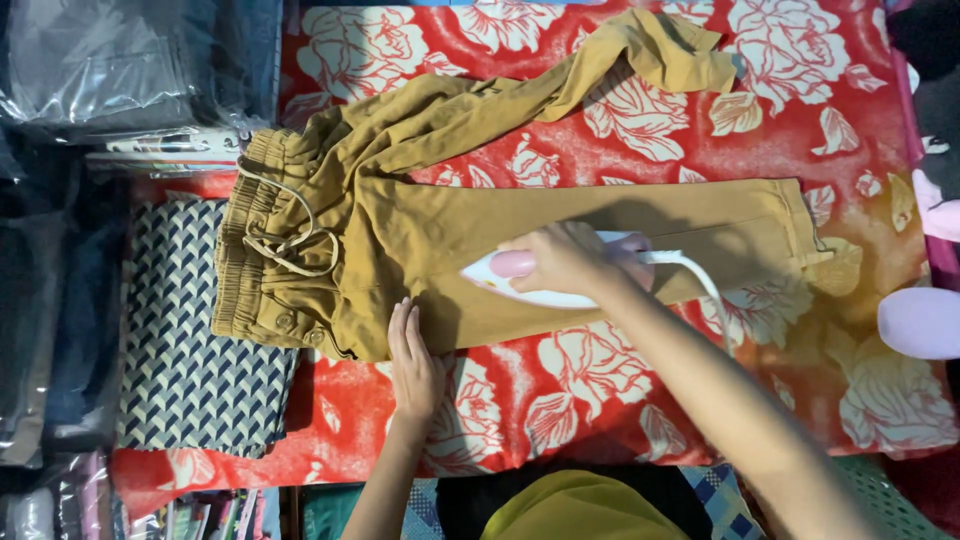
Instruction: The person irons a pair of mustard-colored pants laid out on a floral-patterned surface. They use a white and pink iron to smooth the fabric, moving it back and forth across the legs and waist area while occasionally adjusting the garment with their hands.
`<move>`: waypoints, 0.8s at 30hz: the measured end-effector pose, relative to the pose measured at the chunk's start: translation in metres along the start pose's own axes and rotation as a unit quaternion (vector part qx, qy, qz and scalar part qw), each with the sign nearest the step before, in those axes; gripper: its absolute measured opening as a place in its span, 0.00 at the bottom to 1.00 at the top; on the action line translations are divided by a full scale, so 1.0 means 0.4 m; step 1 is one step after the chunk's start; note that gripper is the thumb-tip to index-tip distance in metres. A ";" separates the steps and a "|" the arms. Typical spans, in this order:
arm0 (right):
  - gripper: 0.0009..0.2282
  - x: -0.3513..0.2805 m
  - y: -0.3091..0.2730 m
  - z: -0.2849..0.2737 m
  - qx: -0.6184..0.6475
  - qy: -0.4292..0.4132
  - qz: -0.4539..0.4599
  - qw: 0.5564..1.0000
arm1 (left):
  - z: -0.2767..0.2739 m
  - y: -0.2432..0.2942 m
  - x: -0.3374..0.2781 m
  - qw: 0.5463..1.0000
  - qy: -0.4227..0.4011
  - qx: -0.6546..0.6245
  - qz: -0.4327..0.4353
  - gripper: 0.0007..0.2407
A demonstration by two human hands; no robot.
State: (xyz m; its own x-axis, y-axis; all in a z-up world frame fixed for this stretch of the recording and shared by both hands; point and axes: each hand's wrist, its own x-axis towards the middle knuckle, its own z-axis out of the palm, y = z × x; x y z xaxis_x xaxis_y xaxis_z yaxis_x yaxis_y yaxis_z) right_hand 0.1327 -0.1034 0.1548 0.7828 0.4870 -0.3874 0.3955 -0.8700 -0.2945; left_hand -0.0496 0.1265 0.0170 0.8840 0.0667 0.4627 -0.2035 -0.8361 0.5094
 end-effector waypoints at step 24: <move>0.21 -0.043 -0.108 0.066 -0.019 0.135 -0.098 0.986 | -0.023 0.033 0.028 1.000 0.002 -0.006 -0.001 0.37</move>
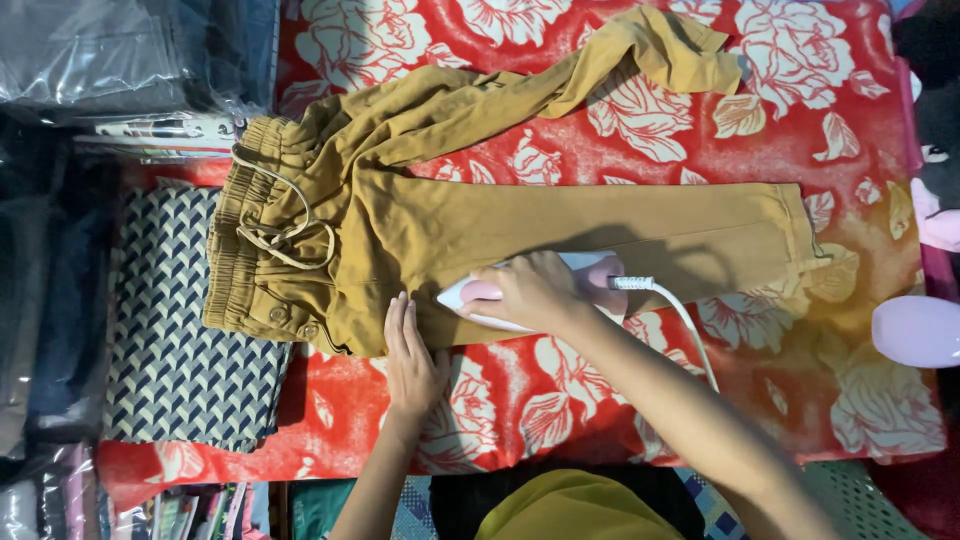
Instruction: The person irons a pair of mustard-colored pants laid out on a floral-patterned surface. They use a white and pink iron to smooth the fabric, moving it back and forth across the legs and waist area while occasionally adjusting the garment with their hands.
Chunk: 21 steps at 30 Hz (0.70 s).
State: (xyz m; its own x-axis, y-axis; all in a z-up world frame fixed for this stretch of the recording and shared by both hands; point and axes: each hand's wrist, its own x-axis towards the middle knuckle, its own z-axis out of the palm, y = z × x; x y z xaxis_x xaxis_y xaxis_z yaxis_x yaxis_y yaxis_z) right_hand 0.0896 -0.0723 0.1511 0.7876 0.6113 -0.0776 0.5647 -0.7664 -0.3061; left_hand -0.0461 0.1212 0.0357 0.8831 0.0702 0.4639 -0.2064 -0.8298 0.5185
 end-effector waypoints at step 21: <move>0.18 0.024 0.334 -0.128 -0.033 0.029 0.114 0.992 | 0.020 -0.027 -0.014 0.999 -0.046 -0.001 -0.017 0.39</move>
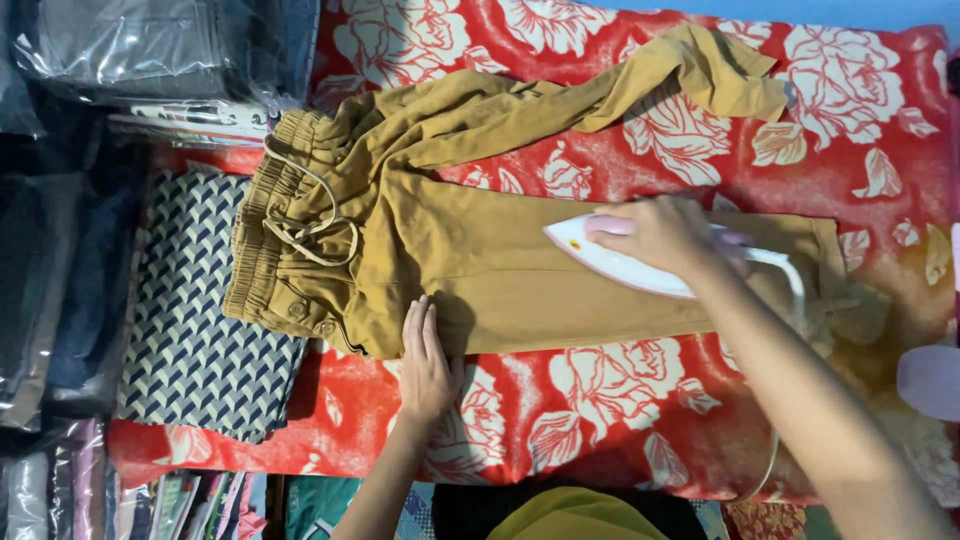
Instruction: The person irons a pair of mustard-colored pants laid out on a floral-patterned surface. They use a white and pink iron to smooth the fabric, moving it back and forth across the legs and waist area while occasionally adjusting the garment with their hands.
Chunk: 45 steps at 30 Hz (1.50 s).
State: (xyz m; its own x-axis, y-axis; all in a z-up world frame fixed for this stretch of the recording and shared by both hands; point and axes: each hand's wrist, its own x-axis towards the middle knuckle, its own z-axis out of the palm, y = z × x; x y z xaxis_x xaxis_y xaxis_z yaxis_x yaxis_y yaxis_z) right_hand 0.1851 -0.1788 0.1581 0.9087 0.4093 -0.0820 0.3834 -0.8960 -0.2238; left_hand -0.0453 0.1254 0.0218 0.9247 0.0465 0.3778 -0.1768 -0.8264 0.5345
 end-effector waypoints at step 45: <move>0.25 -0.476 0.061 -0.008 0.217 -0.261 0.175 0.924 | 0.139 0.083 0.052 0.992 -0.001 0.102 0.071 0.28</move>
State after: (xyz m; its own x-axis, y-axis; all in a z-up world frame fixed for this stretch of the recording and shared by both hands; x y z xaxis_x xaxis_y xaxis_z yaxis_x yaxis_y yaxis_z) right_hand 0.0221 -0.2793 0.1715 0.7170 0.2356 -0.6561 -0.1252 -0.8823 -0.4537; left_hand -0.0134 0.0678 0.0054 0.8963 -0.0794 0.4362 -0.2334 -0.9209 0.3121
